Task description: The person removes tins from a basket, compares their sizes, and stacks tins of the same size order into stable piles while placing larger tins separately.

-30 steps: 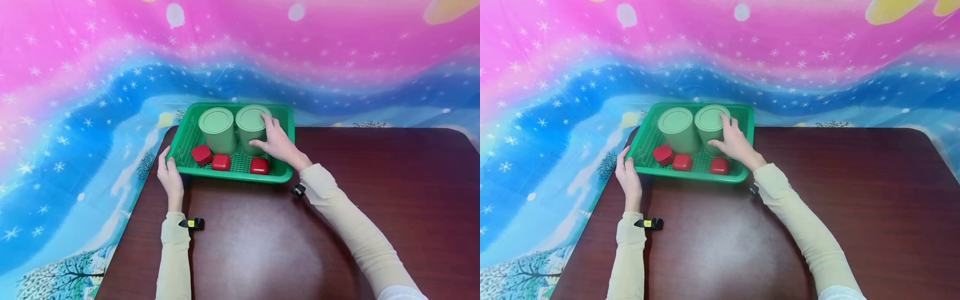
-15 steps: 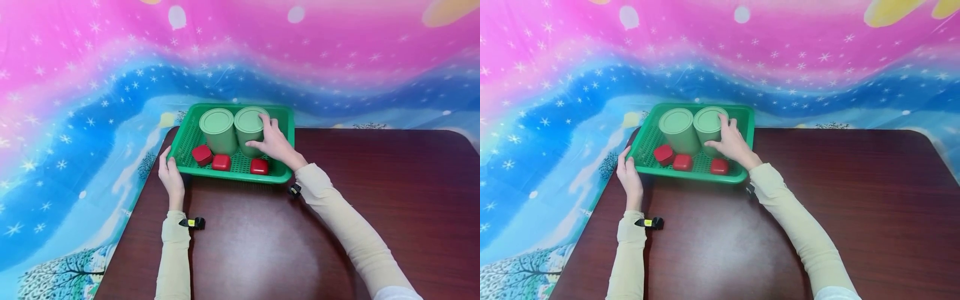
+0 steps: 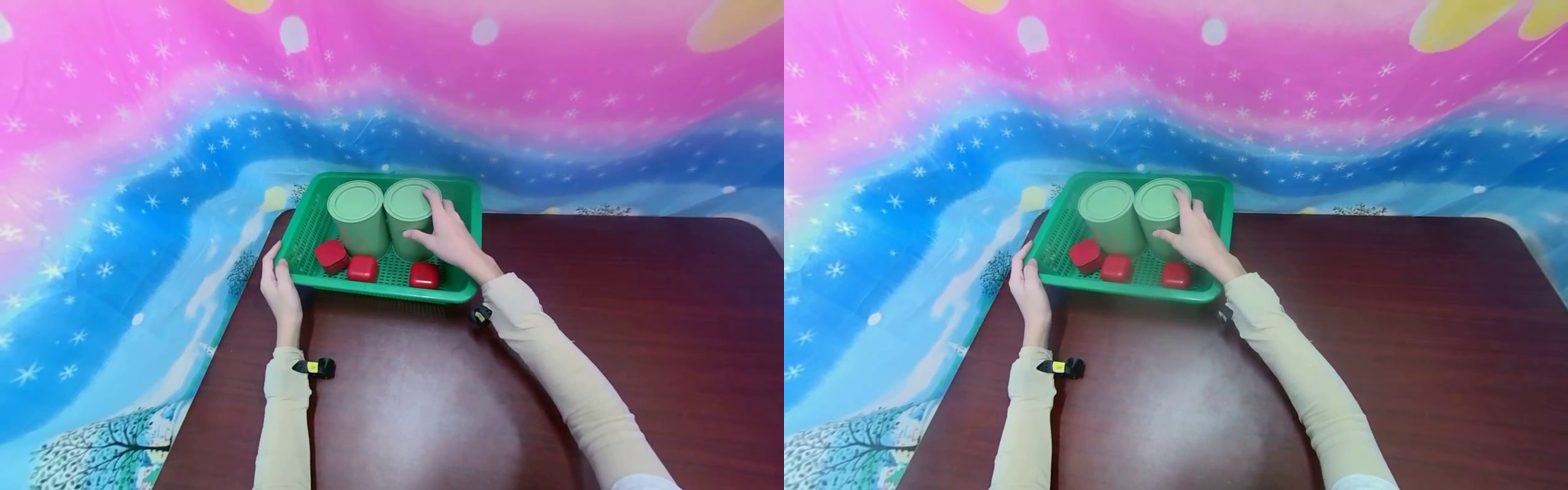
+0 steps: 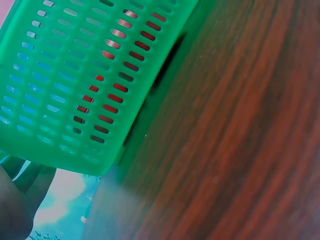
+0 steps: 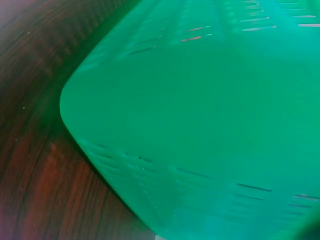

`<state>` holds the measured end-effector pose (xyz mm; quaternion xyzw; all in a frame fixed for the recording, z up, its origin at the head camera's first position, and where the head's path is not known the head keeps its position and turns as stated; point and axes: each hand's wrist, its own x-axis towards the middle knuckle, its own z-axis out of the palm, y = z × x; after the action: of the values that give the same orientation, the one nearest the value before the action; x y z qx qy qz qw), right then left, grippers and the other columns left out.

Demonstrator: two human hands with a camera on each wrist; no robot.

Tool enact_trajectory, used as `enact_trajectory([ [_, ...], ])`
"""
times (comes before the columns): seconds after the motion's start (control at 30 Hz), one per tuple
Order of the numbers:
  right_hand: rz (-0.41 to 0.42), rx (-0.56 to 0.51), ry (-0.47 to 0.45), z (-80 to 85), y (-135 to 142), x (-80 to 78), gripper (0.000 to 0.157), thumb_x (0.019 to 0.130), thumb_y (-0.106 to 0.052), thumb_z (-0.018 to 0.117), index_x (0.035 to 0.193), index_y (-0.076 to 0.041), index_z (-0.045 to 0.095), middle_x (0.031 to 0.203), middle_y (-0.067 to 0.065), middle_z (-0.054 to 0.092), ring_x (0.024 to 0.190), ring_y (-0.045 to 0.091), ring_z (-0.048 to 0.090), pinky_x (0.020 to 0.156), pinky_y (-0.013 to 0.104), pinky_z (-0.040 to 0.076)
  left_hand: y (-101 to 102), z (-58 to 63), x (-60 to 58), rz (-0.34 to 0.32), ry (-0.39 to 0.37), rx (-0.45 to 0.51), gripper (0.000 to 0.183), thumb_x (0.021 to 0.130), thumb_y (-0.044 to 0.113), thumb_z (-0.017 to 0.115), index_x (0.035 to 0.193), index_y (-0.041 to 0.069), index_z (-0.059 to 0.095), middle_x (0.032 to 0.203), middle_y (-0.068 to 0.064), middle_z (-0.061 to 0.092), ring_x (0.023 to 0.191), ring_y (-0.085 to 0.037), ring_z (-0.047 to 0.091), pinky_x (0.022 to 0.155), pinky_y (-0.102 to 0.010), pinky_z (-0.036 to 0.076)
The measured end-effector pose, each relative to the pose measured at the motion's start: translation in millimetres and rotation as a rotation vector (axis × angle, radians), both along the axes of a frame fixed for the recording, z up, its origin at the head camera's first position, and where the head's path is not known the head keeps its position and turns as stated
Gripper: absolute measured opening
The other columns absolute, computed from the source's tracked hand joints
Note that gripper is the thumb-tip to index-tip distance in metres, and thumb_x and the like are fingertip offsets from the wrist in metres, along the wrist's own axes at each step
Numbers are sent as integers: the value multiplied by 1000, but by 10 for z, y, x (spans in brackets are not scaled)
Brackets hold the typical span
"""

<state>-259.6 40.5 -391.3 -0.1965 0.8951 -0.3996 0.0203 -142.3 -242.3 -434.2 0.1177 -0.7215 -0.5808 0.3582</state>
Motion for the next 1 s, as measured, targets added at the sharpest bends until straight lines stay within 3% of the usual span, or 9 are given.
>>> enact_trajectory([
  [0.23,-16,41,19,3,45,39,92,94,-42,76,164,-14,23,147,31,41,124,45,55,100,58,48,-3,-5,-3,-12,-9,-30,42,104,4,42,142,-4,59,62,8,32,50,-3,26,57,-27,27],
  [0.47,-46,9,69,-1,45,58,90,89,-40,82,160,-12,35,142,29,49,126,41,54,97,57,50,-39,-33,-40,-2,42,-41,42,104,3,41,140,-4,61,63,8,31,51,-3,23,58,-28,26],
  [0.67,-51,-21,78,-19,20,44,89,86,-39,85,158,-13,39,139,24,53,126,39,53,95,56,50,-70,-17,-23,6,28,-36,43,104,3,40,141,-4,60,64,6,31,53,-4,23,62,-30,27],
  [0.9,-37,11,71,-36,47,68,89,88,-42,83,159,-15,36,140,24,52,125,39,54,96,57,50,-241,-346,-180,12,12,-11,44,106,9,40,145,6,61,64,7,30,54,-7,22,64,-31,28],
  [1.0,-29,36,81,-37,75,78,90,89,-43,81,160,-14,34,141,25,51,125,40,55,97,57,49,-220,-368,-195,8,8,-9,44,107,12,40,145,10,62,65,7,31,55,-8,23,67,-32,28],
])
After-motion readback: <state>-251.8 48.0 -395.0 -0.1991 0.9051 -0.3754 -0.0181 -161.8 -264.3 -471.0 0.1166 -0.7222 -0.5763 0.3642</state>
